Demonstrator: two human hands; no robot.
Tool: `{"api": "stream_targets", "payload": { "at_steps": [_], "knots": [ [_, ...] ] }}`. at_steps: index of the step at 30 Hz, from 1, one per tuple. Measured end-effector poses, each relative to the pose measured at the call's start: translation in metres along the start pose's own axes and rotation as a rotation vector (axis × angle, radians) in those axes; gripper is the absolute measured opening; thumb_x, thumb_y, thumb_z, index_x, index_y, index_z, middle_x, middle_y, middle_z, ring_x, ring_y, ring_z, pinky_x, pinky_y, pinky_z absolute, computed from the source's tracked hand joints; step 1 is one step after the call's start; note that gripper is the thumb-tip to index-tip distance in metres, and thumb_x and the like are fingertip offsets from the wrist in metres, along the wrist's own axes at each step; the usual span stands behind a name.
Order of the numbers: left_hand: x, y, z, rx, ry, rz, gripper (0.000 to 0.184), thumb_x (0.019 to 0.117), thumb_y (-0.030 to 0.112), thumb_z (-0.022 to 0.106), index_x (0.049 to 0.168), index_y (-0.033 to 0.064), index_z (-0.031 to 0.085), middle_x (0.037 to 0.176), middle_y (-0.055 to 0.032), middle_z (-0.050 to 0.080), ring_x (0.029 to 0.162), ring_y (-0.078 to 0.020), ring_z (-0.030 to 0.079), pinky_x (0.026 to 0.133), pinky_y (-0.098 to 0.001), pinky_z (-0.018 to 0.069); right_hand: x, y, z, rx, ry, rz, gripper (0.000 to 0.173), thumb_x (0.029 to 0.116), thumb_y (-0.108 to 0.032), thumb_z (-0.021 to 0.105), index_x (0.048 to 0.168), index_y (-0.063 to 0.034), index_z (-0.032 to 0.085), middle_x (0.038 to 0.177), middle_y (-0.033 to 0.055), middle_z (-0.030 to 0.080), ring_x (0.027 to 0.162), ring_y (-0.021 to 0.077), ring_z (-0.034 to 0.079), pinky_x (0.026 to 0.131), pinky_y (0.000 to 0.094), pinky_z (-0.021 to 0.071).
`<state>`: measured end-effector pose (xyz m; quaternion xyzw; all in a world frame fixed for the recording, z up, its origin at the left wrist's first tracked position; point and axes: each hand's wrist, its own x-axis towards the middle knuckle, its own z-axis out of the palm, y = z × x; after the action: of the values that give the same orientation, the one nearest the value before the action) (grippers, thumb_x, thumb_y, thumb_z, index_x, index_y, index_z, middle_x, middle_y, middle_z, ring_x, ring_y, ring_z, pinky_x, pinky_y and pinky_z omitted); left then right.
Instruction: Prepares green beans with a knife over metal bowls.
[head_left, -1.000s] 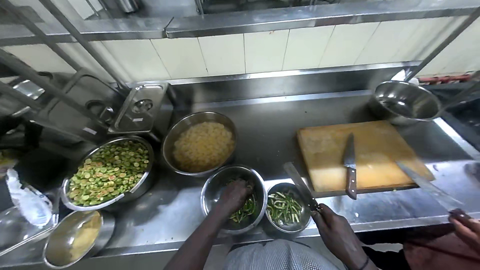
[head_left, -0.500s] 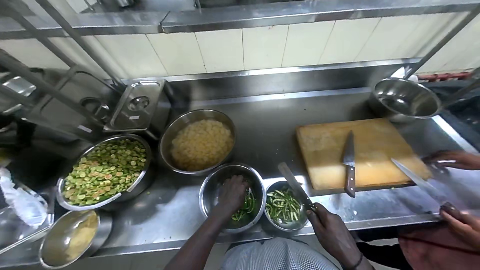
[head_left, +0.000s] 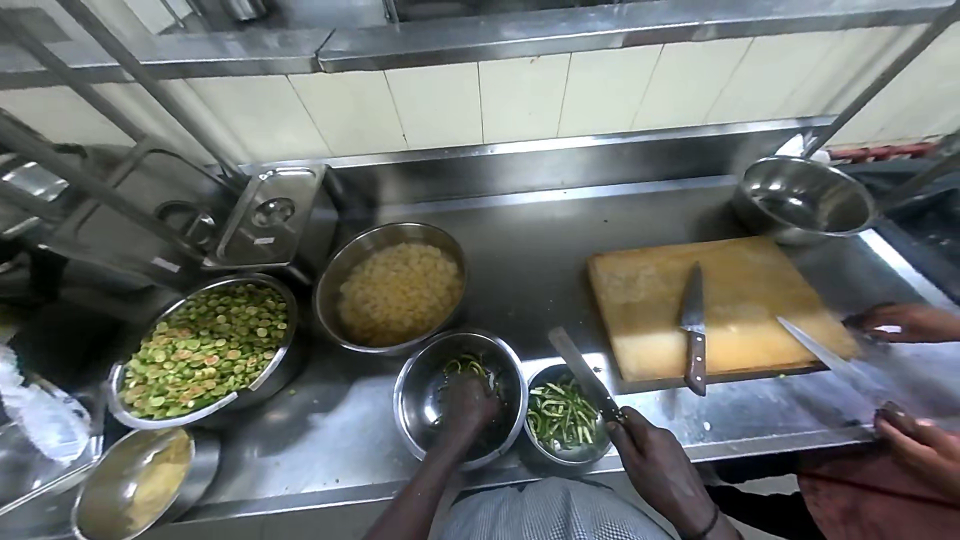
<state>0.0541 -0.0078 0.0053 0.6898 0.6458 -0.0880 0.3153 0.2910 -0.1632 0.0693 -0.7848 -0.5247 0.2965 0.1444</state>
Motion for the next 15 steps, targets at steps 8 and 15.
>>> {"api": "stream_targets", "payload": {
  "at_steps": [8,15],
  "knots": [
    [-0.025,0.001,-0.021,-0.866,0.026,0.278,0.021,0.0976,0.005,0.063,0.118,0.0021,0.067,0.098,-0.0083,0.071,0.083,-0.0162,0.069,0.079,-0.0336,0.0589,0.003,0.000,0.000,0.072,-0.093,-0.044,0.036,0.1063,-0.038,0.045,0.109,-0.0073,0.065,0.073,0.0086,0.061,0.069,0.0265,0.063,0.067,0.0480,0.0520],
    [-0.040,0.028,-0.015,-1.348,-0.125,0.382,0.025,0.1028,0.006,0.044,0.111,-0.0011,0.067,0.080,-0.0033,0.061,0.067,-0.0112,0.058,0.067,-0.0269,0.0532,-0.001,-0.013,-0.002,0.066,-0.145,-0.089,0.039,0.1064,-0.040,0.044,0.112,-0.0063,0.064,0.076,0.0118,0.062,0.072,0.0304,0.065,0.069,0.0507,0.0525]
  ]
}}
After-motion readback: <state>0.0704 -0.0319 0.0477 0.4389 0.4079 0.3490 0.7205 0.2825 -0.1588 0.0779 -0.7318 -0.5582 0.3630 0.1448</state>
